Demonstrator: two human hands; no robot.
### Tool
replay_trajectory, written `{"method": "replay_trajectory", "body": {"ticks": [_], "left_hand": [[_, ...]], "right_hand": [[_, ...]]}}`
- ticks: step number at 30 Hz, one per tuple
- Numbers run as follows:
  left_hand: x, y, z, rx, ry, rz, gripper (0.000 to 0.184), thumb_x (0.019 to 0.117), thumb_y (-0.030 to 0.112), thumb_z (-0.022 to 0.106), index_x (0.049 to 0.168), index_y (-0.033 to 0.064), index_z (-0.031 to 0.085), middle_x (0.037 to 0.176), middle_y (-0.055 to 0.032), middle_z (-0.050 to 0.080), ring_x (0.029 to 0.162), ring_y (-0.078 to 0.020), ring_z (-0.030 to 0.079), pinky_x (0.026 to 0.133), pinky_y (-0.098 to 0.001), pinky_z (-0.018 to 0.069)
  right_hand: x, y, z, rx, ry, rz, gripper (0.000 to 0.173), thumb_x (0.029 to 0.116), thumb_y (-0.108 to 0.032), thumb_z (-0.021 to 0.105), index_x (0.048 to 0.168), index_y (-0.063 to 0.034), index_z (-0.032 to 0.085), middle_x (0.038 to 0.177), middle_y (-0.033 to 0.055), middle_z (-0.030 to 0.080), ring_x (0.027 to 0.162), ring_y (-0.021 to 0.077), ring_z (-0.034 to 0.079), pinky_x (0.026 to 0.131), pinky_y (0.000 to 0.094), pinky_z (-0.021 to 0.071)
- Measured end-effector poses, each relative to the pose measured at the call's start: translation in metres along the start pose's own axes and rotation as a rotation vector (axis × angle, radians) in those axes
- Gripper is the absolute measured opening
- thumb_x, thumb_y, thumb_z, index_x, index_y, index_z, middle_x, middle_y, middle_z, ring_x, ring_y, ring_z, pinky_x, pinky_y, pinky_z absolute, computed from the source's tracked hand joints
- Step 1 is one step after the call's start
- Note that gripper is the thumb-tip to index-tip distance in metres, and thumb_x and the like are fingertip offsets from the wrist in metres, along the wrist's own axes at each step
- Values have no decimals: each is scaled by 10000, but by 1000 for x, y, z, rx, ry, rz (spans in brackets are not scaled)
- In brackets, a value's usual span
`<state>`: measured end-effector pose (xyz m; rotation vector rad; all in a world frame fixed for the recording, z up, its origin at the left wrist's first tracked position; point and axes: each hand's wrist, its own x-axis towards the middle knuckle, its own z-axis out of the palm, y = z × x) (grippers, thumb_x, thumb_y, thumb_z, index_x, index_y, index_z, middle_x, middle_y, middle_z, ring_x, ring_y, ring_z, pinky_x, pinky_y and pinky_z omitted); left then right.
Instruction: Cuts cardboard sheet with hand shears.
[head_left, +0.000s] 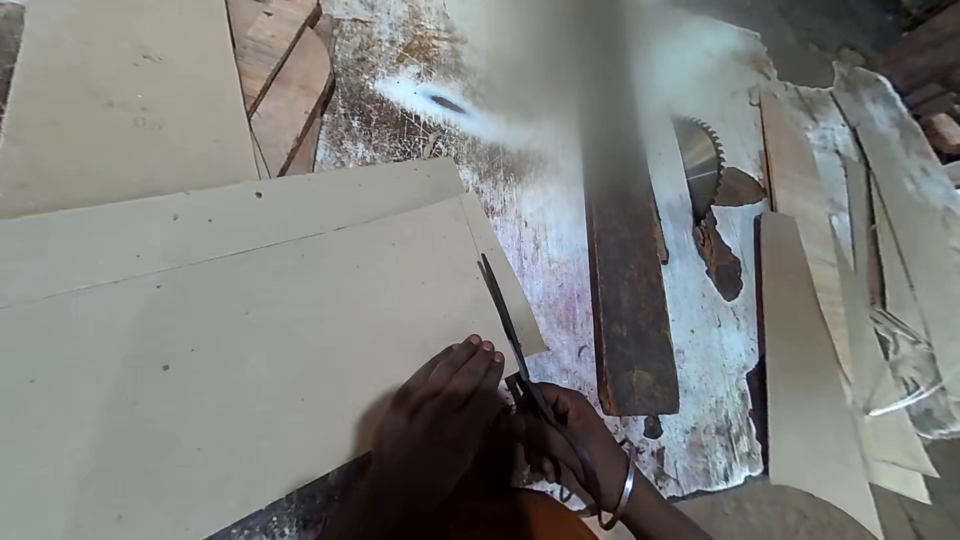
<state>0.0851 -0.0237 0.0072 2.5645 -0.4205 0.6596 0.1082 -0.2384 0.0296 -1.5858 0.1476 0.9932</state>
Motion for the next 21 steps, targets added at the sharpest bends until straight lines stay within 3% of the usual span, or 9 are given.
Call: {"method": "replay_trajectory", "body": {"ticks": [7,15,21], "left_hand": [[-2,1,-3,-29,7,-6,259,1032,187,523,1144,117,745,1162,-37,760,1178,-196,691,996,-342,565],[-3,1,-3,-26,2,3,257,1019,155,521,1139,111,744,1169,-36,759,1173,-195,695,992,-327,568],[-4,2,-3,-42,8,0,254,1018,155,525,1132,113,748,1156,-43,762,1163,-196,700,999,-330,567]], "right_hand": [[9,24,11,-79,45,-118,375,904,-423,729,922,-78,585,627,23,553,484,151,558,467,336,510],[6,25,14,-79,54,-133,257,890,-301,700,898,-84,564,601,-3,533,460,121,537,441,301,484],[0,16,10,-24,9,-124,302,885,-348,732,872,-102,558,565,-2,532,424,122,531,407,290,472]]}}
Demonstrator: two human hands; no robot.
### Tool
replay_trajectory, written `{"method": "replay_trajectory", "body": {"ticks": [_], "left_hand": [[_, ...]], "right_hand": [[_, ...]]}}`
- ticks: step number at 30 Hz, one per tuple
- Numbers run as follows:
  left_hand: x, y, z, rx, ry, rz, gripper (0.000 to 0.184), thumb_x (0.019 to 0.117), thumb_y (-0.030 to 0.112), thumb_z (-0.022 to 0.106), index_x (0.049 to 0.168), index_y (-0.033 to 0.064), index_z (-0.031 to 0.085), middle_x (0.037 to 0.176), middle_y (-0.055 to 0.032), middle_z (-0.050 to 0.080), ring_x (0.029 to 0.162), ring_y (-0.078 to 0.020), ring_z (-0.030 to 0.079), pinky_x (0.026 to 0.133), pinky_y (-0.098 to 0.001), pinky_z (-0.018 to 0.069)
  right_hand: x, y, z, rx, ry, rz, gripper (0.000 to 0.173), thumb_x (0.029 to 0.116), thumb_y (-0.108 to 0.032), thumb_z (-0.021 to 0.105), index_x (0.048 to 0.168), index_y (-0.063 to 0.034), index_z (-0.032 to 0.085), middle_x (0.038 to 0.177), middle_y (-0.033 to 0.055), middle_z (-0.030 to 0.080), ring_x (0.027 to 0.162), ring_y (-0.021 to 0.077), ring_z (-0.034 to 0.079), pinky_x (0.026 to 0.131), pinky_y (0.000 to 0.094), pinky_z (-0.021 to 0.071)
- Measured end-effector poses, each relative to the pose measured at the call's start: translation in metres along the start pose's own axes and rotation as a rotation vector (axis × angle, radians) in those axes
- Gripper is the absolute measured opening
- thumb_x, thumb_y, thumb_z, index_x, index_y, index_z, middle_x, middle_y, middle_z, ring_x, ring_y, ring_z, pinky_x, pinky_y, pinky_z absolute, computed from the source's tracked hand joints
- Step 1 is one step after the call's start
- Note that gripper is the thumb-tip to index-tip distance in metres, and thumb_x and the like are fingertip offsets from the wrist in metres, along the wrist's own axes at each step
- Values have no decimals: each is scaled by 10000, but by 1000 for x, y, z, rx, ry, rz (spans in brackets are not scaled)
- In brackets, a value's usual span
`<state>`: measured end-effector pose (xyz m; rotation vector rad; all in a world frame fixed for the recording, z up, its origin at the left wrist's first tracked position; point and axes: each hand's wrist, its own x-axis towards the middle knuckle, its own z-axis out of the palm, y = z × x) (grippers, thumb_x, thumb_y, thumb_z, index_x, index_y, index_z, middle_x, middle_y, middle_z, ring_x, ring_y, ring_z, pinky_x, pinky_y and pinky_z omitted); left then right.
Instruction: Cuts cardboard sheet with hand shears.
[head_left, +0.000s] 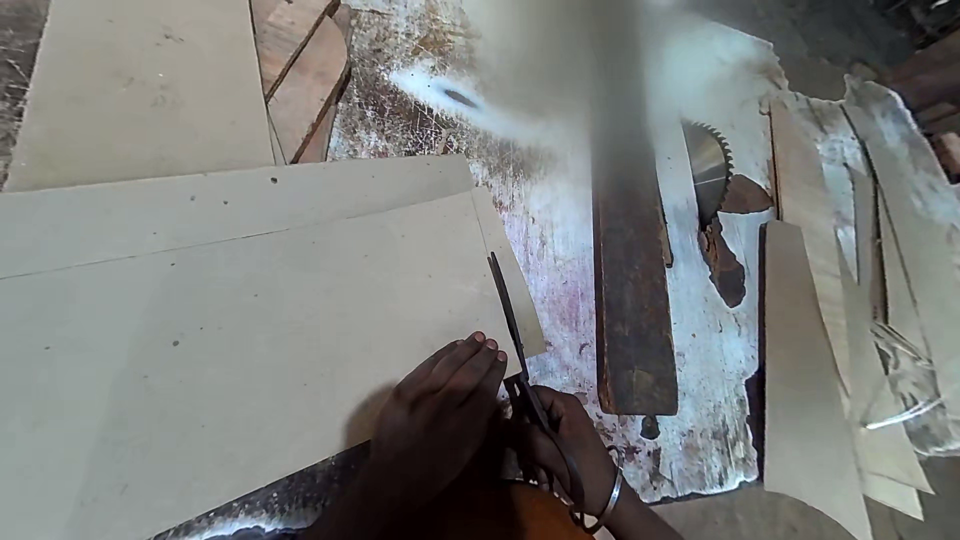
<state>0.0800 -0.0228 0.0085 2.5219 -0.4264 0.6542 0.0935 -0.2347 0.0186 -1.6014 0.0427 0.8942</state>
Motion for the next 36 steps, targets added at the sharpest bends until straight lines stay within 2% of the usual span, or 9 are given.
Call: {"method": "replay_trajectory", "body": {"ticks": [3,7,9,14,20,26,33,36], "left_hand": [[-1,6,-3,-3,2,-3,263,1025,148,514,1159,113,738,1172,-36,756,1177,-185,690,1016,-324,555],[-2,8,-9,30,-5,-9,267,1021,136,512,1150,133,745,1180,-11,755,1189,-161,681,1023,-296,541],[-4,8,-9,34,-21,-7,266,1018,123,508,1142,132,743,1186,-7,750,1197,-160,676,1031,-297,538],[-6,7,-7,32,-29,11,254,1016,121,523,1139,127,745,1196,-9,746,1203,-162,672,1041,-298,534],[-7,7,-6,53,-57,19,291,1021,106,479,1156,128,735,1208,-2,742,1206,-163,667,1046,-302,523],[-9,12,-9,35,-59,21,278,1024,98,482,1140,122,733,1205,-3,742,1214,-169,662,1062,-299,507],[-9,11,-10,31,-55,22,284,1023,88,476,1155,115,726,1212,-11,741,1209,-171,666,1061,-300,509],[-8,12,-9,38,-60,18,282,1017,78,478,1150,112,725,1200,-6,742,1202,-171,669,1055,-297,515]], "right_hand": [[3,-2,-2,5,-5,-9,348,888,-394,740,899,-98,556,589,3,545,454,124,551,438,293,491],[8,3,2,-8,10,-35,306,884,-347,732,895,-94,560,600,-1,538,465,127,544,447,301,486],[7,6,6,-3,10,-32,323,886,-367,723,885,-95,549,598,-2,537,470,124,544,454,299,486],[6,7,6,0,17,-19,340,879,-371,742,867,-85,559,584,20,542,450,145,545,436,315,488],[2,2,6,38,17,17,351,880,-394,765,866,-96,581,561,5,525,413,121,519,397,294,471],[10,-2,7,83,28,21,496,850,-530,786,878,-91,557,603,29,560,458,141,565,443,300,516],[10,-2,15,109,26,0,431,881,-461,774,852,-94,549,559,16,527,429,136,541,425,304,499],[7,-4,16,128,32,-14,358,883,-405,770,817,-119,567,533,-12,519,401,104,520,391,278,474]]}}
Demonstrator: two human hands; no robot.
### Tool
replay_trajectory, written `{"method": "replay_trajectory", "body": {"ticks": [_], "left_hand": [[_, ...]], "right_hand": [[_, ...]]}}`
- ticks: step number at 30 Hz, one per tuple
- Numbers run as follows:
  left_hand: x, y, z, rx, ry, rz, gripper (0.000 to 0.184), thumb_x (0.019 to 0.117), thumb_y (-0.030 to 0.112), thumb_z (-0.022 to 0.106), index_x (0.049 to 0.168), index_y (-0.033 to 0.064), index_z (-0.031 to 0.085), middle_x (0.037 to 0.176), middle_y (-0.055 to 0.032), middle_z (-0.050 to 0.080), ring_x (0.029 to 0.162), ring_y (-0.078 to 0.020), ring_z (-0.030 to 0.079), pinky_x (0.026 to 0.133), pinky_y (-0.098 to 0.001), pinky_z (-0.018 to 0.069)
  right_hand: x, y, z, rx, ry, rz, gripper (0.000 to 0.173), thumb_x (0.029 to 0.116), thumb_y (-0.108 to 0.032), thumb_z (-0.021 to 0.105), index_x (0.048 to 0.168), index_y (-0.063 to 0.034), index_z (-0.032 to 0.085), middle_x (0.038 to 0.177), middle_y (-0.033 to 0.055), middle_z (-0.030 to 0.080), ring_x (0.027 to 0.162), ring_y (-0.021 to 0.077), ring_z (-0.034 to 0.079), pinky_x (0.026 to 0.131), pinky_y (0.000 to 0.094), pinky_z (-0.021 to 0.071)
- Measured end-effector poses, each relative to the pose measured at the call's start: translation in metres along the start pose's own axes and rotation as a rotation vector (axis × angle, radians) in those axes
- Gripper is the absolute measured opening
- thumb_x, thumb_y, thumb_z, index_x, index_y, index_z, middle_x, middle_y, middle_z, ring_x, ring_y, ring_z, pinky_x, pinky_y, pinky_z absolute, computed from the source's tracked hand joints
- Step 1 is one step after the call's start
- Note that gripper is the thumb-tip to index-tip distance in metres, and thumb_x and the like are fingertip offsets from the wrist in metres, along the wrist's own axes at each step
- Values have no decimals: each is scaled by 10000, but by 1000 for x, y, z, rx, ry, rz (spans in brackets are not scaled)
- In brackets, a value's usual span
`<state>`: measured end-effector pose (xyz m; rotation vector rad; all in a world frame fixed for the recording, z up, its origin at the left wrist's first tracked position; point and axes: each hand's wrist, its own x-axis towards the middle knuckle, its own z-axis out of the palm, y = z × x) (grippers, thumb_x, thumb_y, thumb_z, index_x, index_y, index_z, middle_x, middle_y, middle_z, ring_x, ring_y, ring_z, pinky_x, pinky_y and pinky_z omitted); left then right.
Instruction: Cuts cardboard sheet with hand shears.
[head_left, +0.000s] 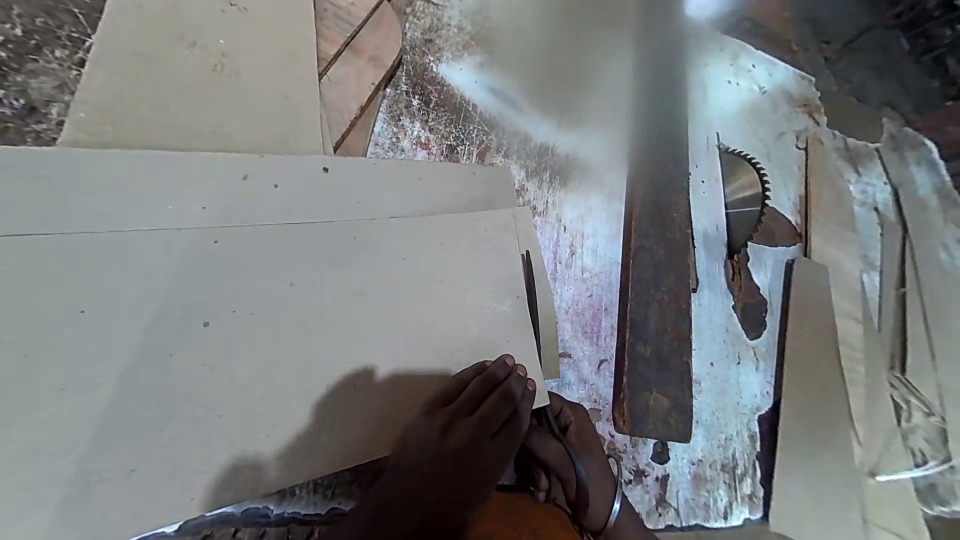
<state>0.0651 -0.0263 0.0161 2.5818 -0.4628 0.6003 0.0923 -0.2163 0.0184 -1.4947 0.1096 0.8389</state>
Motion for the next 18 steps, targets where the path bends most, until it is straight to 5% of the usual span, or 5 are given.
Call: {"method": "replay_trajectory", "body": {"ticks": [7,13,18], "left_hand": [[-1,5,-9,-44,-24,4,280,1024,80,476,1147,109,727,1204,-22,742,1215,-176,663,1057,-296,511],[0,6,-11,-30,-13,-5,273,1022,85,487,1144,110,730,1197,-14,745,1205,-170,669,1054,-295,514],[1,6,-10,-25,-11,-6,265,1013,66,492,1122,111,730,1176,-15,750,1187,-164,678,1045,-288,521]], "right_hand": [[4,-12,-2,19,35,64,300,830,-296,784,880,-95,565,557,12,563,439,121,571,433,276,505],[7,-10,4,-7,22,14,368,844,-395,785,889,-115,551,571,-20,559,441,99,558,429,269,501],[6,-10,-3,-4,9,5,327,848,-332,799,834,-104,565,530,0,524,403,106,523,393,273,466]]}}
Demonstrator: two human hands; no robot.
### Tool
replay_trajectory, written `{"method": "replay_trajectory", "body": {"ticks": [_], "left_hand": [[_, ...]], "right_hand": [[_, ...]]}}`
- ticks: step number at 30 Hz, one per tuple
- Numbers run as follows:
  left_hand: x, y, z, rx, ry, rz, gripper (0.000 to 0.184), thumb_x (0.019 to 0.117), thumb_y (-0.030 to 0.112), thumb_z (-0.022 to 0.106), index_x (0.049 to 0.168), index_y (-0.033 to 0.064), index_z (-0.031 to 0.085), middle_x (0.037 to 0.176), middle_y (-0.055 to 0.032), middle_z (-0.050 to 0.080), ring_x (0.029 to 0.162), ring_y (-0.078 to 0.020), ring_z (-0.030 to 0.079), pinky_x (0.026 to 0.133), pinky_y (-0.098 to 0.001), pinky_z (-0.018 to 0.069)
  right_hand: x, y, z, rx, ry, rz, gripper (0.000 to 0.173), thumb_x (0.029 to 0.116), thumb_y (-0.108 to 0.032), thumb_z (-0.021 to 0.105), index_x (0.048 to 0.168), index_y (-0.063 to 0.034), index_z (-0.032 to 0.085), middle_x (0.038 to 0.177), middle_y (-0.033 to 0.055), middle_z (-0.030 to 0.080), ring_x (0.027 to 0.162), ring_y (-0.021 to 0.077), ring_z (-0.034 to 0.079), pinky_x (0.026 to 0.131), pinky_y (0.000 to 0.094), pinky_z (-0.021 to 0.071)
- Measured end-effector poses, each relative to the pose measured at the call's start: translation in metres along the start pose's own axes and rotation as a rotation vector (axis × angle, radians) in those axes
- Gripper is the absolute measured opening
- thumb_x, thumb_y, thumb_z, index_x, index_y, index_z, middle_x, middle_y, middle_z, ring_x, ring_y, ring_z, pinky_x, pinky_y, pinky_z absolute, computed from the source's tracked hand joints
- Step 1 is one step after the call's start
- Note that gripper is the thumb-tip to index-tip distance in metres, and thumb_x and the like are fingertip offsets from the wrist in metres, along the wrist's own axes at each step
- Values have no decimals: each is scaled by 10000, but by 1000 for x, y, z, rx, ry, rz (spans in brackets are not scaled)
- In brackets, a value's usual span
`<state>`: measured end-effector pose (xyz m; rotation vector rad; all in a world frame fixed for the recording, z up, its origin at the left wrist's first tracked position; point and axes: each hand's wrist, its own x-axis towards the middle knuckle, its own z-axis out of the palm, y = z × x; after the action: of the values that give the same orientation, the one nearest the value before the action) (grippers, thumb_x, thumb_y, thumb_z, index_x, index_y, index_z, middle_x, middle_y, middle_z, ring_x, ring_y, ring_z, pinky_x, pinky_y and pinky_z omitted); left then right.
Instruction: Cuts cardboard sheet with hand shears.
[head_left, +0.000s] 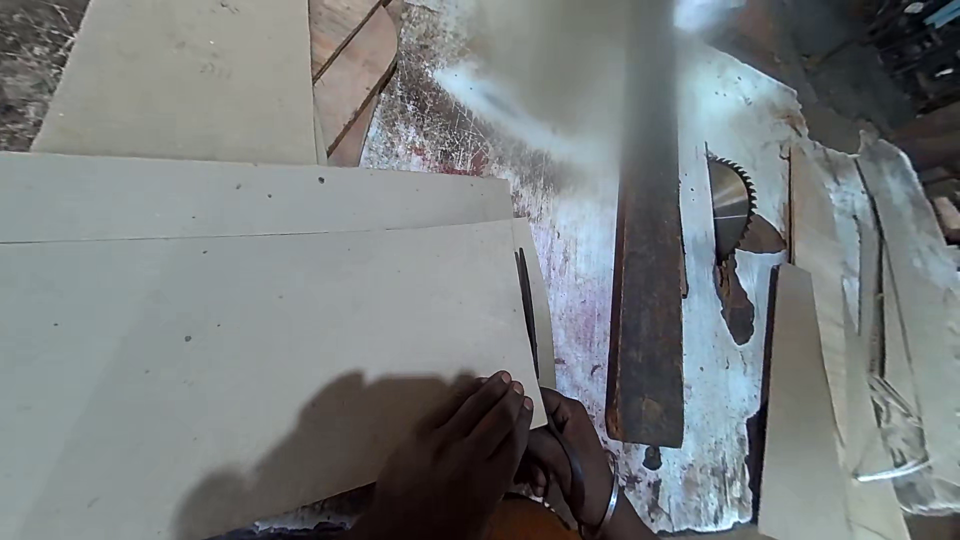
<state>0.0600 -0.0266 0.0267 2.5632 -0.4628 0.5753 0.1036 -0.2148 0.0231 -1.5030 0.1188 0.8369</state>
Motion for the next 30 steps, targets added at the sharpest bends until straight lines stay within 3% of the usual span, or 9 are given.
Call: {"method": "replay_trajectory", "body": {"ticks": [3,6,13,18,25,30], "left_hand": [[-2,1,-3,7,-24,14,266,1020,72,488,1117,115,732,1173,-9,752,1197,-164,673,1050,-281,514],[-4,3,-6,-29,-32,24,267,1032,83,483,1120,115,734,1185,-12,750,1207,-164,667,1059,-281,503],[-5,3,-5,-104,24,-23,255,1026,109,501,1097,136,744,1165,-2,757,1209,-150,667,1050,-274,516],[-9,4,-6,-132,7,-25,240,1028,110,508,1085,136,741,1177,-5,753,1213,-148,664,1057,-275,511],[-10,6,-8,-89,-32,8,271,1034,98,480,1091,132,742,1178,-5,754,1214,-155,665,1050,-278,512],[-14,5,-7,-110,-34,-5,272,1030,113,489,1120,138,744,1183,-6,753,1219,-152,661,1059,-276,506]], "right_hand": [[0,-1,-4,-14,-17,29,353,832,-342,814,855,-108,550,550,1,546,422,115,550,413,278,490],[5,-7,-11,-92,-73,48,459,798,-466,822,939,-115,562,648,-19,599,499,106,595,473,279,531],[2,1,-11,-49,-119,-33,490,859,-521,763,1038,-105,578,695,-34,613,523,82,581,486,261,520],[-1,12,-15,-25,-149,-84,463,878,-510,757,1029,-111,577,665,-31,587,509,79,562,477,261,505],[-3,14,-9,-68,-98,-75,524,808,-540,805,987,-105,573,665,-42,583,493,74,554,458,262,500],[-2,16,-7,-68,-69,-31,491,814,-526,799,932,-118,552,618,-30,555,460,94,545,435,279,492]]}}
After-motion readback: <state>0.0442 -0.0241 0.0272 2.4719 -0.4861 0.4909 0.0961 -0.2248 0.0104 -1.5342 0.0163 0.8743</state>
